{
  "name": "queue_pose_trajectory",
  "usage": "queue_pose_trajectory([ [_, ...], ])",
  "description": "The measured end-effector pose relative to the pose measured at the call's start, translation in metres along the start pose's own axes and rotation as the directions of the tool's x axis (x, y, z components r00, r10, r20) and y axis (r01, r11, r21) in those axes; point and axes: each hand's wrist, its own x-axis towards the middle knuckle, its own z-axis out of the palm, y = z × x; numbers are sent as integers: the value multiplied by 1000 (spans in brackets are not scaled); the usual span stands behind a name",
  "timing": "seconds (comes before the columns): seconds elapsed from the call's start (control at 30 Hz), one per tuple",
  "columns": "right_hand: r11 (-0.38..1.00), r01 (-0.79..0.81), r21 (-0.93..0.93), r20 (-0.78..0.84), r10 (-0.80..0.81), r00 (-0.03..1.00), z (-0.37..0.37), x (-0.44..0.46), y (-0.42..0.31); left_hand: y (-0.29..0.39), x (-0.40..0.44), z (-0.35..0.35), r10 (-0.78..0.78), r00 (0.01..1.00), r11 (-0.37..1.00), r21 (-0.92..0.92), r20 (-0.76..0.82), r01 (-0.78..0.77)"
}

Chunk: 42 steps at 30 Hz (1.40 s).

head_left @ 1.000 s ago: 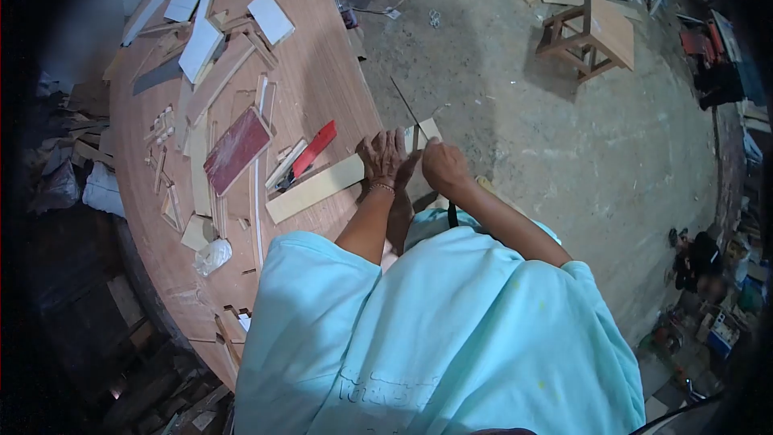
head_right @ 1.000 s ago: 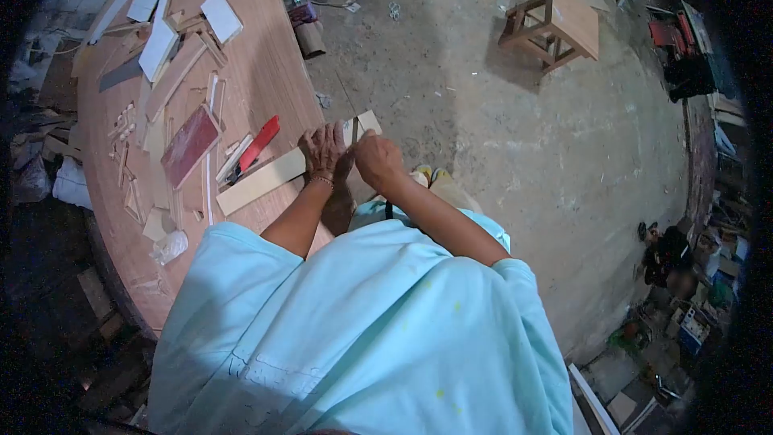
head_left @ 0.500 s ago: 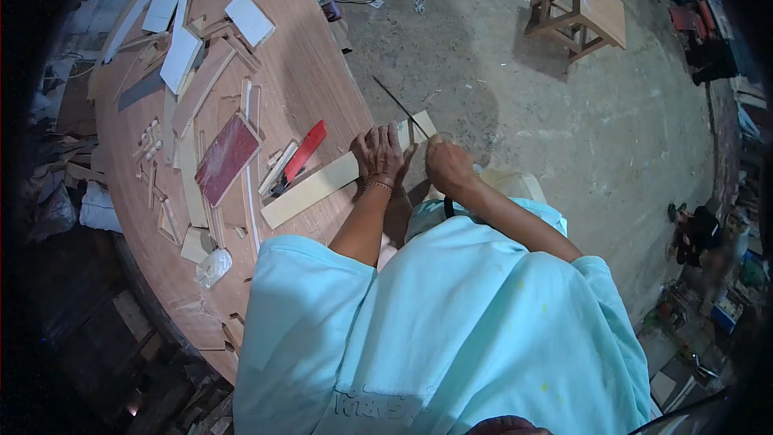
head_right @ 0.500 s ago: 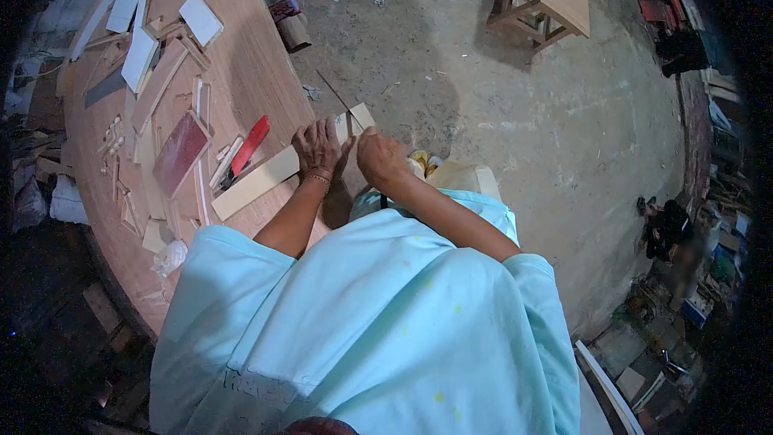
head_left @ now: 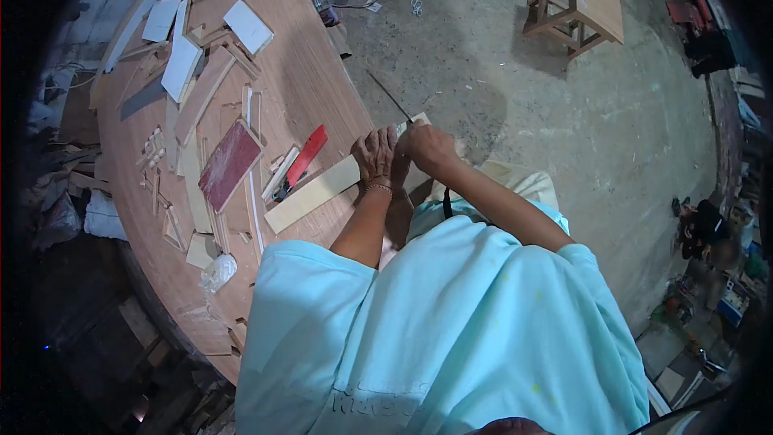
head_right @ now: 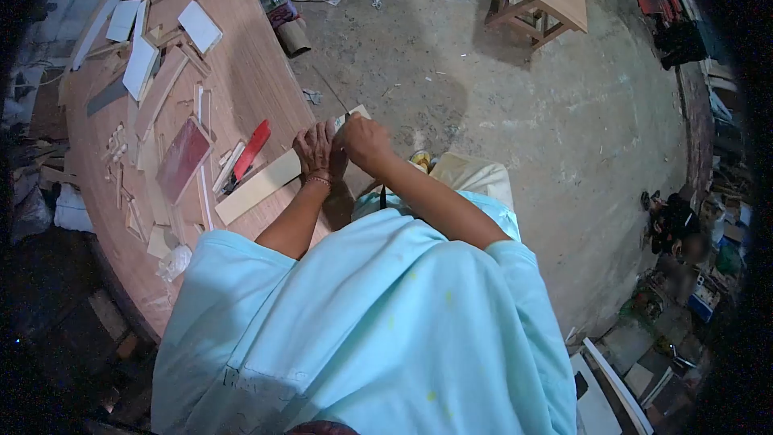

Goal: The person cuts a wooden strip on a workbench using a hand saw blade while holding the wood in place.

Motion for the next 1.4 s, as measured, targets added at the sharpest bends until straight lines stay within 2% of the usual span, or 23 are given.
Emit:
queue_pose_trajectory([
  [0.03,1000,6,4,-7,-6,1000,-4,1,-5,-3,0,8,0,1000,1000,8,-7,0],
  [0.1,985,-172,27,24,171,985,-11,-3,-15,-9,0,27,32,999,989,144,-10,-30],
  [0.13,984,-176,30,19,176,984,-14,-12,-17,-8,1,22,39,999,989,145,-12,-37],
  [0.2,978,-210,-19,39,210,977,-21,-31,-16,-3,0,13,19,991,1000,7,-130,-19],
  [0.27,976,-217,-35,30,218,975,-17,-27,-14,-3,1,14,29,988,999,45,-151,-22],
  [0.33,973,-229,-32,19,230,973,-7,-18,-12,-7,1,22,74,981,971,236,-177,-31],
  [0.37,988,-154,-19,-2,154,988,-4,-6,-10,-7,1,21,84,980,969,245,-180,-38],
  [0.4,997,-76,-8,-21,76,997,-3,0,-9,-2,0,10,53,989,982,185,-136,-27],
  [0.43,997,-75,-2,-26,75,997,-1,0,-8,0,-1,4,24,996,992,124,-91,-12],
  [0.47,995,-86,42,-52,89,995,2,-5,-5,-3,-3,10,31,996,991,129,-82,-20],
  [0.53,991,-103,82,-84,110,990,-4,-16,-6,-7,3,19,122,979,971,223,-164,-84],
  [0.57,983,-180,45,-28,181,983,-6,-26,-8,-8,2,22,130,978,971,220,-162,-92],
  [0.6,967,-253,2,27,253,967,-11,-34,-9,-3,3,8,75,988,994,95,-133,-62],
  [0.63,965,-261,1,29,261,965,-15,-38,-6,2,2,0,23,995,999,-30,-95,-26],
  [0.67,971,-238,7,24,237,971,-17,-41,-2,3,0,2,31,996,999,-30,-88,-33],
  [0.73,977,-211,27,11,211,977,-18,-42,0,1,2,4,57,980,997,-45,-189,-67],
  [0.93,985,-173,12,-18,173,985,-21,-45,4,4,0,0,39,986,998,-41,-165,-47],
  [1.07,974,-203,99,-89,212,973,-17,-43,11,4,-2,0,69,982,997,-23,-174,-75],
  [1.13,976,-209,60,-65,212,975,-10,-42,26,0,-8,12,20,995,999,48,-93,-16],
  [1.2,995,-93,26,-20,93,995,-7,-26,9,-5,-2,2,64,995,997,41,-71,-62],
  [1.27,989,-144,-44,-45,142,989,-23,-38,13,-2,2,-9,73,997,997,-19,-7,-73],
  [1.33,991,-131,-7,-51,130,990,-23,-43,17,-8,5,-18,161,982,986,-49,97,-157],
  [1.4,990,-127,64,-84,132,988,-12,-48,21,-5,2,-22,172,977,985,-22,125,-171],
])
